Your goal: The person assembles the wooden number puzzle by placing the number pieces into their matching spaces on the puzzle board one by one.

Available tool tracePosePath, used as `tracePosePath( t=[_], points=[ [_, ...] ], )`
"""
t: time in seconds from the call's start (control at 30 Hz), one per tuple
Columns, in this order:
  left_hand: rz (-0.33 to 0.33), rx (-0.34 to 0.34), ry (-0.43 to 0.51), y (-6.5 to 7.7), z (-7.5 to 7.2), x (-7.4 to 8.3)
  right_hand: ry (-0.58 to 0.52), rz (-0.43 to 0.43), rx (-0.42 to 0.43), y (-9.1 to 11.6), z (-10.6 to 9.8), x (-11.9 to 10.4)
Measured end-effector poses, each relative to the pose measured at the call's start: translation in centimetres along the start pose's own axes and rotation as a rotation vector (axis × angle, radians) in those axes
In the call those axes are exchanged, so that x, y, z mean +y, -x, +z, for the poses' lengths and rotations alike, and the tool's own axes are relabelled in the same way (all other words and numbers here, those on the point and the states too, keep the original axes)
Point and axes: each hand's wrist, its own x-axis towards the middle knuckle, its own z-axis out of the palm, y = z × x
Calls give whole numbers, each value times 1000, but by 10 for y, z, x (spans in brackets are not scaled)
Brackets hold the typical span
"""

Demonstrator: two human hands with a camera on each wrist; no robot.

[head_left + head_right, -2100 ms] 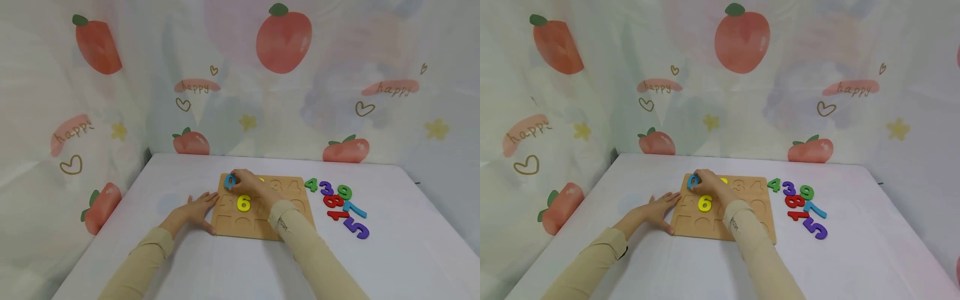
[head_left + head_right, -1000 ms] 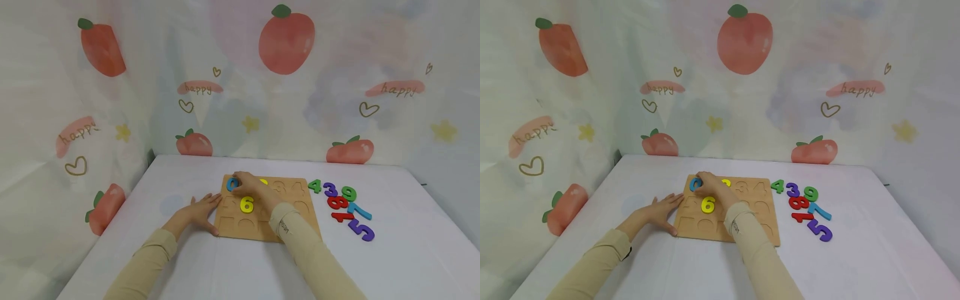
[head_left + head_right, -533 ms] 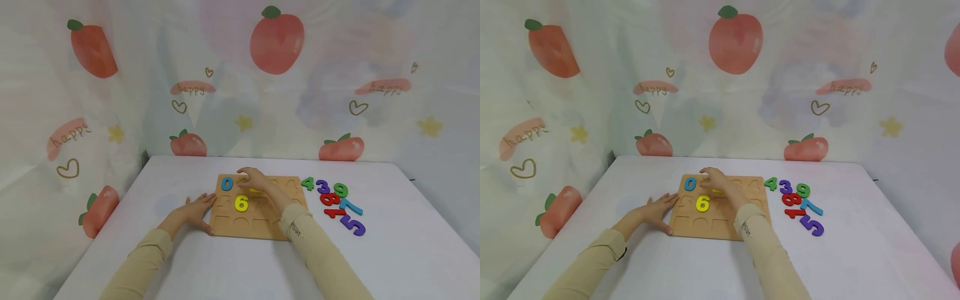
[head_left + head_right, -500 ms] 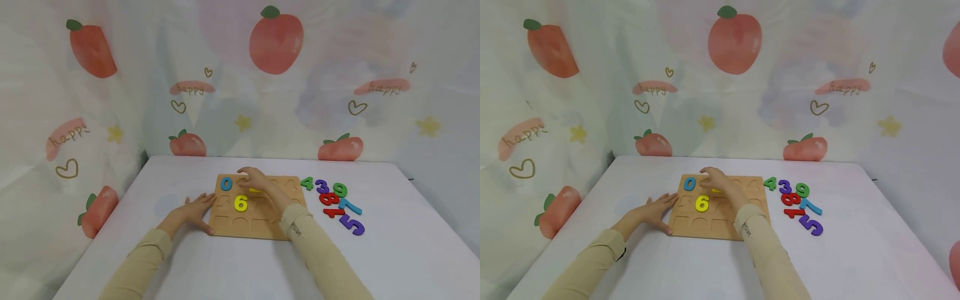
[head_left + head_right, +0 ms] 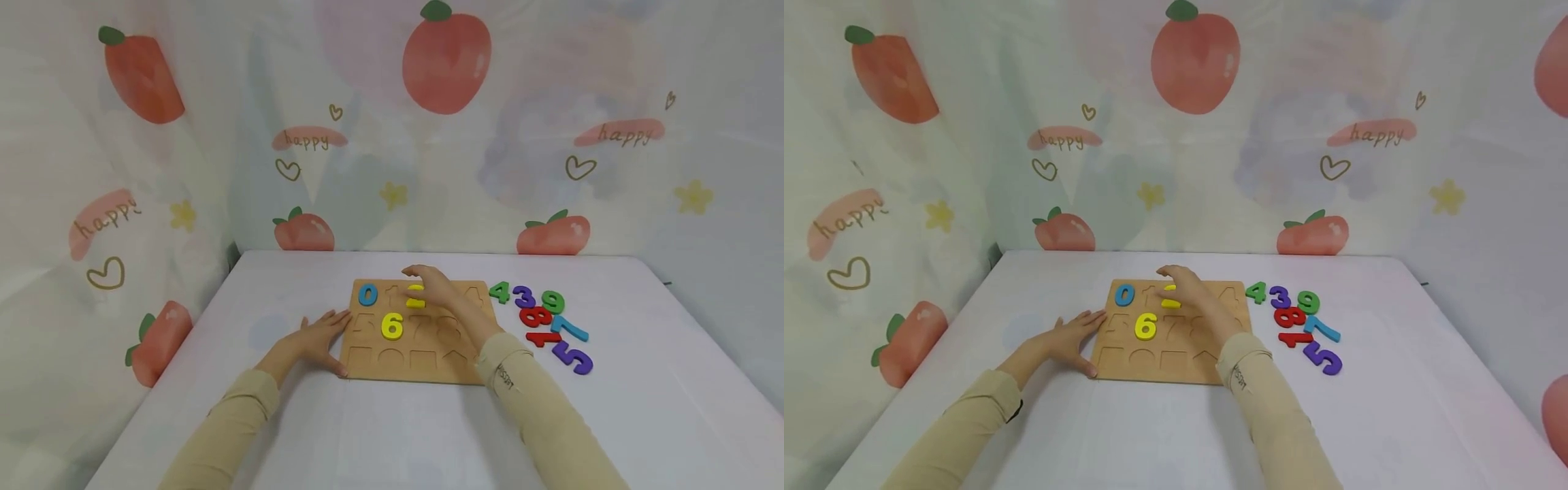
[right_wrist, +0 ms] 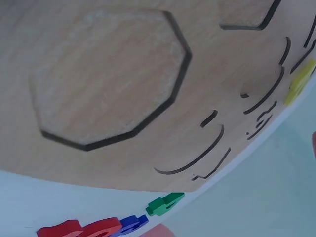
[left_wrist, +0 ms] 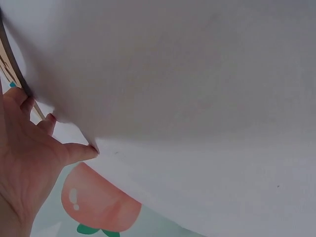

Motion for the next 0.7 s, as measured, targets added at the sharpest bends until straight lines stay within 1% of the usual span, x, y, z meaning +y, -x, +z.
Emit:
tracePosePath(
  t=[0.07,0.2,0.33,0.43,0.57,0.7],
  points=[
    [3,7,5,0,1,1,-31,15,24,6,-4,2],
    [-7,10,0,-1,2,1,-110,9,105,19,-13,4],
    [-7,7,4,0,2,1,-169,2,158,32,-25,6],
    [-4,7,7,0,3,0,-178,11,170,41,-35,9],
    [-6,2,8,-1,2,-2,-154,21,177,52,-49,14],
    [-4,-6,10,-1,0,-2,-169,34,215,63,-62,16]
  ],
)
